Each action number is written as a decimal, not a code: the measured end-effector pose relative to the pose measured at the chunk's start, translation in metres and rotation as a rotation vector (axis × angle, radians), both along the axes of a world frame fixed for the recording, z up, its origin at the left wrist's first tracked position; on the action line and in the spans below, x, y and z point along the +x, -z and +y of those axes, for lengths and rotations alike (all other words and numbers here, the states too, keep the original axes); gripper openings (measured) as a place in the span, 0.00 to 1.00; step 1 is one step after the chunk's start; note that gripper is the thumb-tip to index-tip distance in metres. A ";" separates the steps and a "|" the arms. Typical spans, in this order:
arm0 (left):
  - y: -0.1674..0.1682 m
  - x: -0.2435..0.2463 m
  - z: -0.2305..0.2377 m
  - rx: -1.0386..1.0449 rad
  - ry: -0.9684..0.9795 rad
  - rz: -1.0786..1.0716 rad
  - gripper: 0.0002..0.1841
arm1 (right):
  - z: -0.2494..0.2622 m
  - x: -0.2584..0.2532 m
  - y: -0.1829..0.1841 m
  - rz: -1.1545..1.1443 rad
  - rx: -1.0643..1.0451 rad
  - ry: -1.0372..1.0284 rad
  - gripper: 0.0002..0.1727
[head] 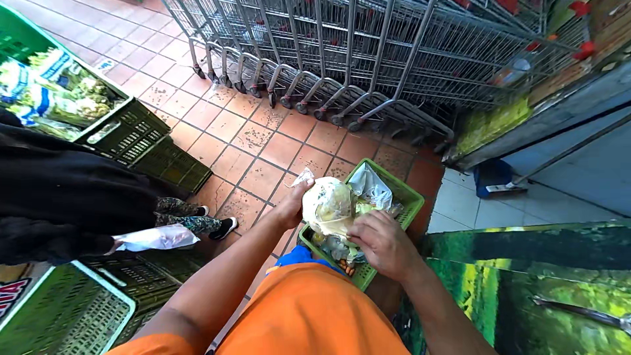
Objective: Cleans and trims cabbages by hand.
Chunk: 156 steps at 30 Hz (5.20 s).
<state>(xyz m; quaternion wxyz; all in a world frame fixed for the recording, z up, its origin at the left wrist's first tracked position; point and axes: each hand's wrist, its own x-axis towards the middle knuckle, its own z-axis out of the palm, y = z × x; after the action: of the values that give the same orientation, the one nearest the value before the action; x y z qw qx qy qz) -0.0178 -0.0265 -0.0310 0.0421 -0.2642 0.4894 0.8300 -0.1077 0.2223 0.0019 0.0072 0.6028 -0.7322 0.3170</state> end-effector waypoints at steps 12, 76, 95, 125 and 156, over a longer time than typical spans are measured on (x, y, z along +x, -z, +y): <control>0.010 0.001 -0.009 0.424 -0.155 0.092 0.46 | 0.048 -0.008 0.012 -0.431 -0.218 0.123 0.06; 0.002 0.007 -0.001 0.608 -0.341 -0.013 0.48 | 0.024 0.008 0.068 0.013 -0.270 0.392 0.10; -0.014 -0.033 0.031 0.307 -0.346 0.060 0.42 | -0.058 0.001 0.021 -0.058 -0.157 0.515 0.29; -0.018 -0.058 0.037 0.616 -0.416 0.066 0.51 | 0.020 -0.005 0.075 -0.693 0.025 0.852 0.46; -0.087 -0.055 0.055 0.583 -0.382 0.586 0.49 | -0.079 0.040 -0.066 -1.947 -1.342 0.416 0.14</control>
<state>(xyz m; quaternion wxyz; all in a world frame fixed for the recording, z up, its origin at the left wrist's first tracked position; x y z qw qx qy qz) -0.0729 0.0287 0.0560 -0.1794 -0.0809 0.1689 0.9658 -0.0674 0.1435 0.0679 -0.1856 -0.1433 -0.2025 0.9508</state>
